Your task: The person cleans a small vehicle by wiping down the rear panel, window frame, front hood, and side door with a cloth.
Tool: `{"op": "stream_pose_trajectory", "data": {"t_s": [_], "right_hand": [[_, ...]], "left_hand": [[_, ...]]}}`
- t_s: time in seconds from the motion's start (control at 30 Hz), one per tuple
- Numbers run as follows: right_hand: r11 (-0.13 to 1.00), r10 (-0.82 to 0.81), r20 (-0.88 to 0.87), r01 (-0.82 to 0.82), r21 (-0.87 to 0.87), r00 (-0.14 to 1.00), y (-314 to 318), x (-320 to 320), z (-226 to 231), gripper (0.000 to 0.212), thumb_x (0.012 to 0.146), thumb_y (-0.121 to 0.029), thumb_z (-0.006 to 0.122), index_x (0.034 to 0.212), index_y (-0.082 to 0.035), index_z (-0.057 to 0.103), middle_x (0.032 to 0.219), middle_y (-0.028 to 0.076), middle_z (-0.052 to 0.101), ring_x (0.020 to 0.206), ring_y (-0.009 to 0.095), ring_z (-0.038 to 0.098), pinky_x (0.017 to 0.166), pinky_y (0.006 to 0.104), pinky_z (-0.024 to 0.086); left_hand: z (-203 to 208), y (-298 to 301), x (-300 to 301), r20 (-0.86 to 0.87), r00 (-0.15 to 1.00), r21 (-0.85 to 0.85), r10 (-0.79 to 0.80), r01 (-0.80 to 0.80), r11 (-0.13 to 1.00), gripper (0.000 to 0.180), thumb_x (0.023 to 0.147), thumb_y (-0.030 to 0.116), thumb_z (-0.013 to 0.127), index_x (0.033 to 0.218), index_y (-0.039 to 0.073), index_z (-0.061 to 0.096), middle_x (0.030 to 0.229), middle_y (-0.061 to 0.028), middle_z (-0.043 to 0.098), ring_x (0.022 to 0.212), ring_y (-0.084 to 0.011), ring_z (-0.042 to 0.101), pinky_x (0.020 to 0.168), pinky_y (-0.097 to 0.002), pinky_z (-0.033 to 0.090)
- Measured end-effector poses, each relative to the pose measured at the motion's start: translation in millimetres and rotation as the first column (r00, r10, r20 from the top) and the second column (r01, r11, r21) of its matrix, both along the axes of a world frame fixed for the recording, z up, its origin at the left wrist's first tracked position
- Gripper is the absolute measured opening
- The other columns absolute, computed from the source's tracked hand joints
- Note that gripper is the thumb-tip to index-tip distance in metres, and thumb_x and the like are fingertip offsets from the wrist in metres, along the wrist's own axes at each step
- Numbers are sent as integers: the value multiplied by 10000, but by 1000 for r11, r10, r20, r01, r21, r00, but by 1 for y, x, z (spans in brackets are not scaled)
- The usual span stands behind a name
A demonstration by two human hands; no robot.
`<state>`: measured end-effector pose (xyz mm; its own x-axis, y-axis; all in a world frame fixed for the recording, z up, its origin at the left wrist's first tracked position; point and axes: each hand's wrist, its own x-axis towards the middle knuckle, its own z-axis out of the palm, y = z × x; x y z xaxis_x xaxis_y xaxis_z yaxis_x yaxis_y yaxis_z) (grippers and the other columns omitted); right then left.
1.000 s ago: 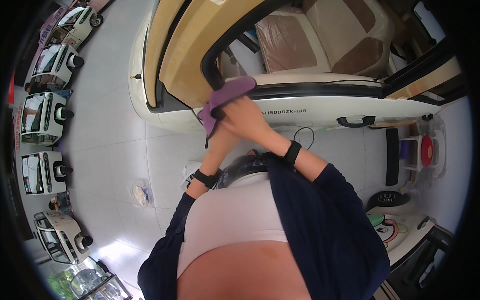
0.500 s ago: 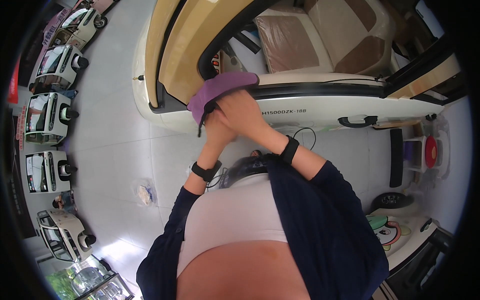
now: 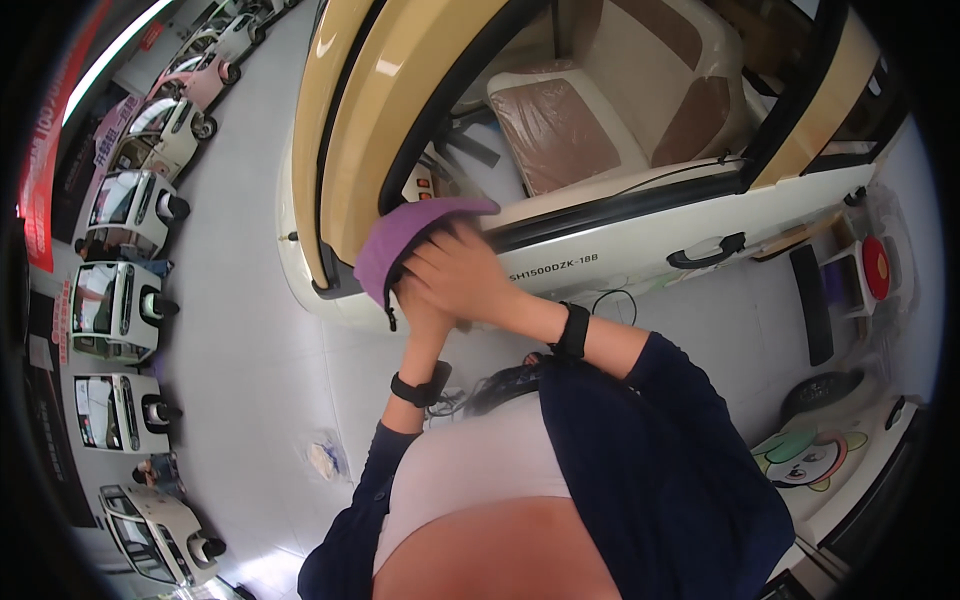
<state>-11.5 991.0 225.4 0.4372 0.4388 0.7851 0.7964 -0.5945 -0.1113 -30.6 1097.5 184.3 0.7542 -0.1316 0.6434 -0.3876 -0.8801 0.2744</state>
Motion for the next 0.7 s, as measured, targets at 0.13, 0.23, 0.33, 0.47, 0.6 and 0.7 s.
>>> {"op": "stream_pose_trajectory", "data": {"t_s": [0.13, 0.23, 0.33, 0.47, 0.6, 0.7], "right_hand": [[999, 18, 4, -18, -48, 1000, 7, 14, -9, 291, 669, -215, 581, 910, -55, 602, 928, 92, 562, 933, 269, 495, 882, 452, 351], [993, 44, 80, -35, -111, 996, 2, 21, -17, 274, 659, -184, 558, 891, -46, 605, 914, 90, 567, 900, 266, 501, 901, 443, 354], [995, 48, 104, -39, -88, 993, -5, 29, -13, 228, 665, -169, 529, 857, -66, 597, 918, 71, 573, 924, 239, 508, 950, 430, 330], [993, 19, 114, -6, -114, 993, -16, 36, 12, 223, 693, -168, 518, 883, -81, 596, 955, 53, 578, 981, 211, 509, 970, 424, 315], [992, -58, 203, 79, -98, 977, -26, 40, 27, 208, 688, -168, 520, 864, -85, 593, 949, 47, 580, 979, 202, 518, 972, 424, 320], [988, -95, 228, 120, -99, 969, -31, 42, 38, 193, 684, -166, 523, 846, -86, 591, 938, 48, 582, 978, 201, 525, 975, 426, 322]], "left_hand": [[-19, 8, 13, -283, 954, 118, 99, -68, 991, 351, 729, 216, 578, 1022, 24, 548, 898, -142, 580, 781, -308, 546, 630, -410, 399], [-44, 10, 19, 44, 999, 118, -3, -3, 993, 311, 737, 166, 558, 1008, 13, 554, 858, -141, 587, 744, -311, 547, 626, -416, 403], [-35, 8, 25, 26, 996, 83, -82, 79, 993, 333, 741, 134, 547, 1044, -5, 539, 906, -159, 579, 776, -316, 546, 648, -409, 412], [-20, 8, 36, 72, 989, 68, -130, 125, 990, 380, 746, 100, 533, 1101, -34, 504, 1001, -204, 546, 861, -332, 527, 715, -394, 416], [21, -9, 36, -322, 947, 64, -2, 24, 998, 423, 819, 104, 467, 1217, -20, 399, 1185, -203, 445, 1082, -324, 412, 900, -383, 322], [35, -15, 41, -566, 824, -13, 14, -26, 1000, 448, 887, 133, 413, 1307, 17, 309, 1327, -165, 354, 1256, -285, 301, 1034, -367, 227]]}}
